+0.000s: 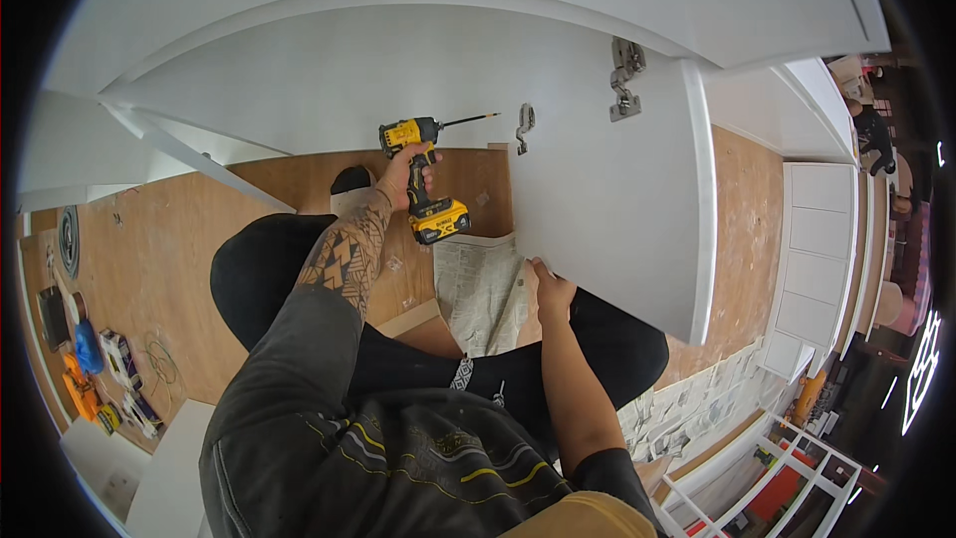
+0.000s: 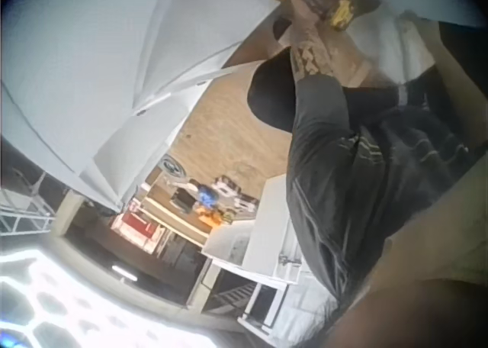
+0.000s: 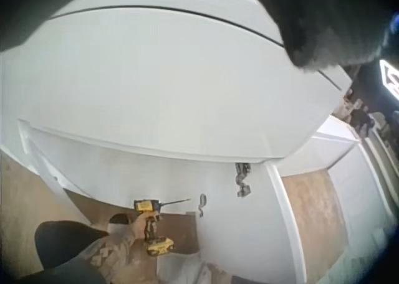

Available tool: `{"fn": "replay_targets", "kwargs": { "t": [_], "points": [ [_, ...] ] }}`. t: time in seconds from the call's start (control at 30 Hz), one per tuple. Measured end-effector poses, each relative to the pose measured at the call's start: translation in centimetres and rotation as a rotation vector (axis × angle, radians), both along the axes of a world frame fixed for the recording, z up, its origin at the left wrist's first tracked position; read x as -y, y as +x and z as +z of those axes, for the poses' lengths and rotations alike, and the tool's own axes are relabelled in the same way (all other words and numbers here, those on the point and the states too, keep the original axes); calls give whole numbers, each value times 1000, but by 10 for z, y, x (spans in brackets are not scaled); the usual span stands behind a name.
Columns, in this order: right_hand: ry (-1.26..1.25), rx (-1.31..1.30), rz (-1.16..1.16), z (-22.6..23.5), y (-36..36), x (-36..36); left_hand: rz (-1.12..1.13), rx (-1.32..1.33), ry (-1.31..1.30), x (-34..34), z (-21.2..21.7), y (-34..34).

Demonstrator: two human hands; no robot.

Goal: The person is using a power drill to install and adjust hinges on a white cabinet door.

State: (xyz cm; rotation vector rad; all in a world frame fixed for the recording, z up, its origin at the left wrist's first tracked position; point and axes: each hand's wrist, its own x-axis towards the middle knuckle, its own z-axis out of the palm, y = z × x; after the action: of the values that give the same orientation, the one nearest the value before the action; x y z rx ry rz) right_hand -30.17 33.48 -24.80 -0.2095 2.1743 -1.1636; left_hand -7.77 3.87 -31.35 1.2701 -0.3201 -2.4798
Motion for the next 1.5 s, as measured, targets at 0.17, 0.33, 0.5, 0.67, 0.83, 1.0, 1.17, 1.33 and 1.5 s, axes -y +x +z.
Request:
{"fn": "replay_targets", "kwargs": {
  "t": [0.17, 0.33, 0.5, 0.67, 0.83, 1.0, 1.17, 1.33, 1.5],
  "points": [
    [56, -184, -97, -42, -17, -23, -36, 0, 46, -11, -21, -8],
    [-33, -432, -37, -26, 7, -7, -42, 10, 42, -6, -24, -1],
    [10, -344, -43, -13, 8, -6, -55, -28, 15, -1, -20, -5],
    [-29, -432, -43, -24, 7, -14, -66, -57, 8, 2, -16, -10],
    [-50, -355, -71, -50, -2, -31, -119, -50, -26, 9, -7, -18],
    [-74, -384, -53, -50, 5, -31, -120, -53, -57, 15, 4, -19],
    [-50, -387, -45, -45, 6, -33, -145, -63, -51, 20, 11, -23],
    [-93, -346, -65, -42, 6, -33, -164, -78, -48, 19, 13, -28],
    [-121, -486, -3, -33, 13, -26, -163, -82, -41, 16, 12, -27]
  ]
}}
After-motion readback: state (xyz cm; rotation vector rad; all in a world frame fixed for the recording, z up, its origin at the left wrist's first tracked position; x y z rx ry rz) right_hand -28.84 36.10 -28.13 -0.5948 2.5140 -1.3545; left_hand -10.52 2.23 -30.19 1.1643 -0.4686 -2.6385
